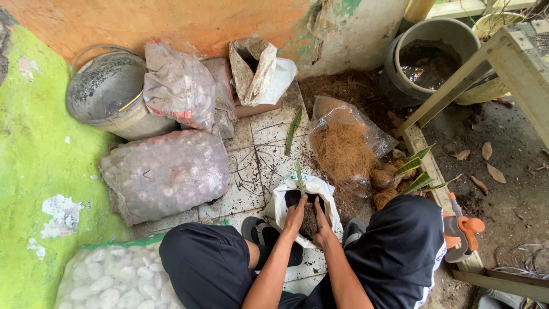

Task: The person sits on a tiled floor and packs soil around a small plant inside a white bag. They use both hands to press and adjust the soil, ensuring the plant is stable within the bag.

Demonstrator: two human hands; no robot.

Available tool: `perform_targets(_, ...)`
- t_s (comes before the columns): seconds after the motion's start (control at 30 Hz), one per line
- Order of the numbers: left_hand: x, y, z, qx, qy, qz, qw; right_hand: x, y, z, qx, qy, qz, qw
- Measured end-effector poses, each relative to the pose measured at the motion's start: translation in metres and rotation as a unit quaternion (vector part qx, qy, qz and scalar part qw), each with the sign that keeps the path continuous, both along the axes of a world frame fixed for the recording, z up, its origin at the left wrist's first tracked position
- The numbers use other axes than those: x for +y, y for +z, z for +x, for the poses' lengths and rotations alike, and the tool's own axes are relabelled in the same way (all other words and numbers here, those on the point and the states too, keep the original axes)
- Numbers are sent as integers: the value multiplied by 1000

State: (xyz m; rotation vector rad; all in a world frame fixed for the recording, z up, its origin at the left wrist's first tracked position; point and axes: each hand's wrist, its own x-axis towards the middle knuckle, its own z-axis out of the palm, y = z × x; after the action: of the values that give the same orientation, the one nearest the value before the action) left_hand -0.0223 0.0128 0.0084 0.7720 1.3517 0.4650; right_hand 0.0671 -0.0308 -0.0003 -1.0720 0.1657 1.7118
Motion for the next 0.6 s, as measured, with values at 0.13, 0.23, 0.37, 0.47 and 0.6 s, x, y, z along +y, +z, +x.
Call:
perform_targets(0.13,-8,2,3,-15,5,58,998,1,3,0,-57,3,-50,997)
perform_targets(0.23,-7,6,5,41,-2,73,996,1,0,0,-60,12,-60,996)
perform_targets(0.37,-6,5,6,32,23,81,996,0,-5,-1,-6,14,11,1000)
perform_targets(0.47,-5,2,4,49,-17,104,993,0,-6,-1,-13,10,-6,1000)
perform_targets(0.6,1,-1,-1,-72,-39,77,994,2,-4,2,0,-14,-21,1000)
